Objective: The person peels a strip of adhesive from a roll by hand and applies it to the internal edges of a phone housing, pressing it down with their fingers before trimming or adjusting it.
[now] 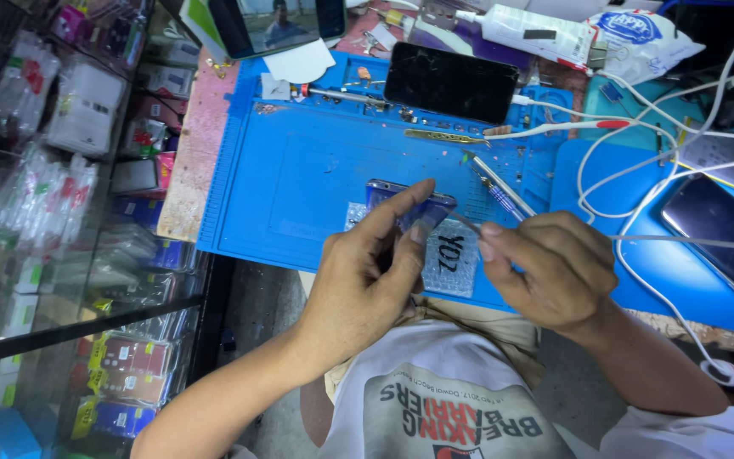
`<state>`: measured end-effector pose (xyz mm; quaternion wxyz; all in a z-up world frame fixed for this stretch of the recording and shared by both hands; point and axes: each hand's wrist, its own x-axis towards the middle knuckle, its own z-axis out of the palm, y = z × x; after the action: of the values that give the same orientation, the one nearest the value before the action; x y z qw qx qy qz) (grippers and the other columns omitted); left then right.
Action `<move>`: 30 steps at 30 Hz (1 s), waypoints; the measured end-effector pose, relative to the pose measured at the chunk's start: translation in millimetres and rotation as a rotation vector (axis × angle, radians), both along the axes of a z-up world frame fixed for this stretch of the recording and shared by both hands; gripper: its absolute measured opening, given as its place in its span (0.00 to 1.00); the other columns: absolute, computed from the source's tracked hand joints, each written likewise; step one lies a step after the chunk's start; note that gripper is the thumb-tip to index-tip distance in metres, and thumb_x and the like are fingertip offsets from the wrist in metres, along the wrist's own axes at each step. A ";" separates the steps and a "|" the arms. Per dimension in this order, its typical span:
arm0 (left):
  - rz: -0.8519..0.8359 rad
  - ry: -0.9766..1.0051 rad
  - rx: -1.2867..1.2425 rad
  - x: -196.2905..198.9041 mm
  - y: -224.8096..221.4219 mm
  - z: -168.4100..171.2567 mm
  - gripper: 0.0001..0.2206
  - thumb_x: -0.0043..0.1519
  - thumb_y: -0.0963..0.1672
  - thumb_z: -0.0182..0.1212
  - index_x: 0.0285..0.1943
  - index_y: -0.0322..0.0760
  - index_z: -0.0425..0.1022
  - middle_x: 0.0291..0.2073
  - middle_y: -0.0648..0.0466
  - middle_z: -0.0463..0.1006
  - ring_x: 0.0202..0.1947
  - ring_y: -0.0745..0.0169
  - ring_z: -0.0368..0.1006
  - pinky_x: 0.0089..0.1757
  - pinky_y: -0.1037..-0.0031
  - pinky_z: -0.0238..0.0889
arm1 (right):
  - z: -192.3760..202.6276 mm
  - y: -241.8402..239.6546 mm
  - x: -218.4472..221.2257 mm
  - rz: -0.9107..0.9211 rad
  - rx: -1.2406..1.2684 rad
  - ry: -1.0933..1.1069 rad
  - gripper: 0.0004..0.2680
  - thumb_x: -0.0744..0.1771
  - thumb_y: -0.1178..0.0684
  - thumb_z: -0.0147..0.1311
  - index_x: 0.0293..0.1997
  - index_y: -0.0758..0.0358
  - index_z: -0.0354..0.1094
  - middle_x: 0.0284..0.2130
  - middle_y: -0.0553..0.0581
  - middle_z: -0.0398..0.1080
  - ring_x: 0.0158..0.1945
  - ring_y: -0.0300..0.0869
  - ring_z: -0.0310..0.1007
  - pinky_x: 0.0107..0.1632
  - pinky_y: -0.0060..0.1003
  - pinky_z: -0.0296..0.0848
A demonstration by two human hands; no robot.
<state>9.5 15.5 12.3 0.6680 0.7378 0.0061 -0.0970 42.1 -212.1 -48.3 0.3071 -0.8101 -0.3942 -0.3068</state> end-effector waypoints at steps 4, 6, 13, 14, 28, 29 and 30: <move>-0.013 0.015 -0.022 0.2 0.6 1.4 0.20 0.68 0.41 0.53 0.70 0.35 0.68 0.21 0.59 0.74 0.16 0.78 0.69 0.21 0.81 0.63 | 6.9 11.7 5.3 0.057 -0.068 -0.049 0.13 0.63 0.66 0.68 0.50 0.68 0.74 0.29 0.54 0.71 0.30 0.43 0.72 0.32 0.36 0.68; -0.015 0.024 -0.028 -0.4 1.1 1.7 0.20 0.68 0.41 0.53 0.70 0.35 0.68 0.21 0.58 0.75 0.16 0.78 0.70 0.21 0.82 0.64 | 6.2 14.5 6.9 0.075 -0.083 -0.052 0.13 0.62 0.66 0.68 0.50 0.68 0.74 0.29 0.53 0.71 0.31 0.43 0.72 0.32 0.36 0.68; -0.027 -0.049 0.030 -2.7 4.7 -3.0 0.19 0.70 0.41 0.53 0.71 0.34 0.69 0.20 0.59 0.73 0.19 0.79 0.67 0.24 0.81 0.63 | -24.3 -12.2 -5.7 0.088 -0.128 0.068 0.13 0.62 0.65 0.67 0.49 0.68 0.73 0.32 0.55 0.73 0.32 0.44 0.73 0.34 0.37 0.71; -0.031 -0.087 0.054 -2.8 5.6 -3.5 0.19 0.70 0.40 0.53 0.72 0.34 0.69 0.20 0.59 0.72 0.20 0.79 0.66 0.24 0.82 0.62 | -24.5 -22.5 -8.7 0.081 -0.129 0.085 0.13 0.62 0.64 0.67 0.49 0.67 0.72 0.33 0.56 0.74 0.33 0.44 0.74 0.34 0.37 0.71; -0.075 0.024 -0.114 -8.8 6.8 -1.5 0.21 0.69 0.41 0.51 0.74 0.37 0.65 0.19 0.62 0.70 0.18 0.80 0.68 0.24 0.83 0.65 | 19.0 31.6 25.9 0.004 -0.134 0.351 0.08 0.67 0.53 0.64 0.45 0.66 0.74 0.39 0.59 0.78 0.47 0.50 0.78 0.64 0.54 0.68; -0.086 0.009 -0.152 -13.0 9.5 -5.4 0.22 0.70 0.41 0.51 0.75 0.37 0.63 0.19 0.62 0.68 0.19 0.80 0.68 0.24 0.83 0.65 | 18.8 23.7 26.5 0.014 -0.152 0.382 0.09 0.66 0.53 0.64 0.45 0.66 0.73 0.39 0.59 0.77 0.46 0.51 0.78 0.64 0.53 0.68; -0.084 0.031 -0.166 -21.3 13.9 -9.1 0.21 0.70 0.41 0.51 0.75 0.37 0.64 0.19 0.62 0.67 0.19 0.80 0.67 0.24 0.83 0.63 | 18.4 15.1 24.6 0.025 -0.168 0.429 0.10 0.65 0.52 0.64 0.44 0.67 0.73 0.38 0.60 0.77 0.46 0.52 0.77 0.64 0.52 0.68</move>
<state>-11.8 29.4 3.1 0.7219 0.6780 -0.0223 -0.1366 66.7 -197.0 -29.9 0.3189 -0.8746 -0.3541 -0.0897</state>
